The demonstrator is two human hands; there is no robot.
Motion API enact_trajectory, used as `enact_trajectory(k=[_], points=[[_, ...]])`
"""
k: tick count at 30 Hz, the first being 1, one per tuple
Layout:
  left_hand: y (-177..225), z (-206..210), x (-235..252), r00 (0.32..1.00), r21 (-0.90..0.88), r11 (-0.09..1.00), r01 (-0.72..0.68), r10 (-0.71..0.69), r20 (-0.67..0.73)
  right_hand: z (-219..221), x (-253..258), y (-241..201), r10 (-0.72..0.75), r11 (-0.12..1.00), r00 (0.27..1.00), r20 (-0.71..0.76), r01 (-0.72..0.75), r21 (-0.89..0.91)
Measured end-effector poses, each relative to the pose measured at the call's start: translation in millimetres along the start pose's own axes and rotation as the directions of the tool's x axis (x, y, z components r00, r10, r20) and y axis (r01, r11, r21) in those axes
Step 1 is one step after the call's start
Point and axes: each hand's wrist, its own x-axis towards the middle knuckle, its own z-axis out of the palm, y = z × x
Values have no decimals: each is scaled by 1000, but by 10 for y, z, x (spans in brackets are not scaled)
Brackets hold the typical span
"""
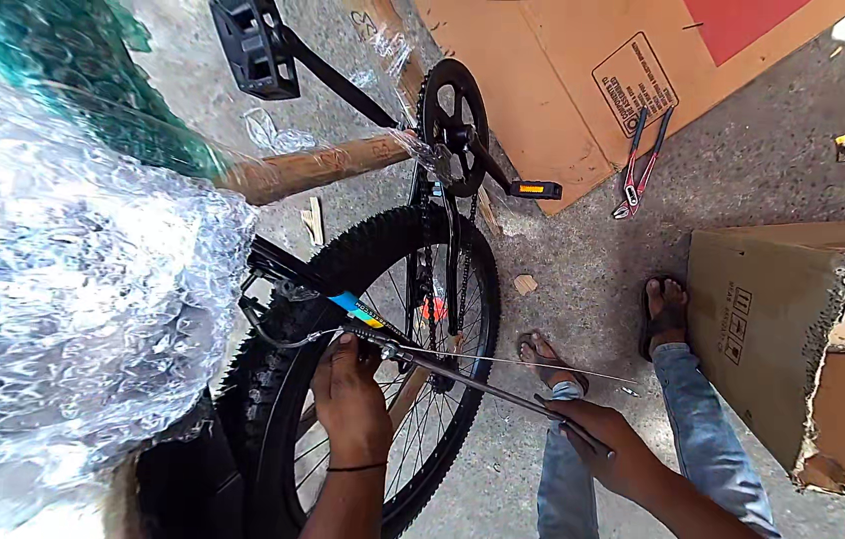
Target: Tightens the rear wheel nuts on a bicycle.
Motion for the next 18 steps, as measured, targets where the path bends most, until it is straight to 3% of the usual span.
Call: enact_trajectory(k=[3,7,9,12,18], points=[[-9,39,-3,999,-22,1000,-1,0,-49,22,-15,27,-52,998,998,-33,51,-37],[-156,-41,50,998,-190,981,-39,48,46,76,-84,-81,-58,983,997,-59,47,-178],[-212,-67,88,993,-271,961,-55,82,88,119,-26,-102,7,972,1000,-8,-8,-236],[-207,-90,83,988,-296,954,-52,93,125,175,85,-18,0,945,998,62,20,-327],[-224,-109,88,988,-327,944,-39,85,127,-97,-33,-345,-107,851,982,-158,8,-526]])
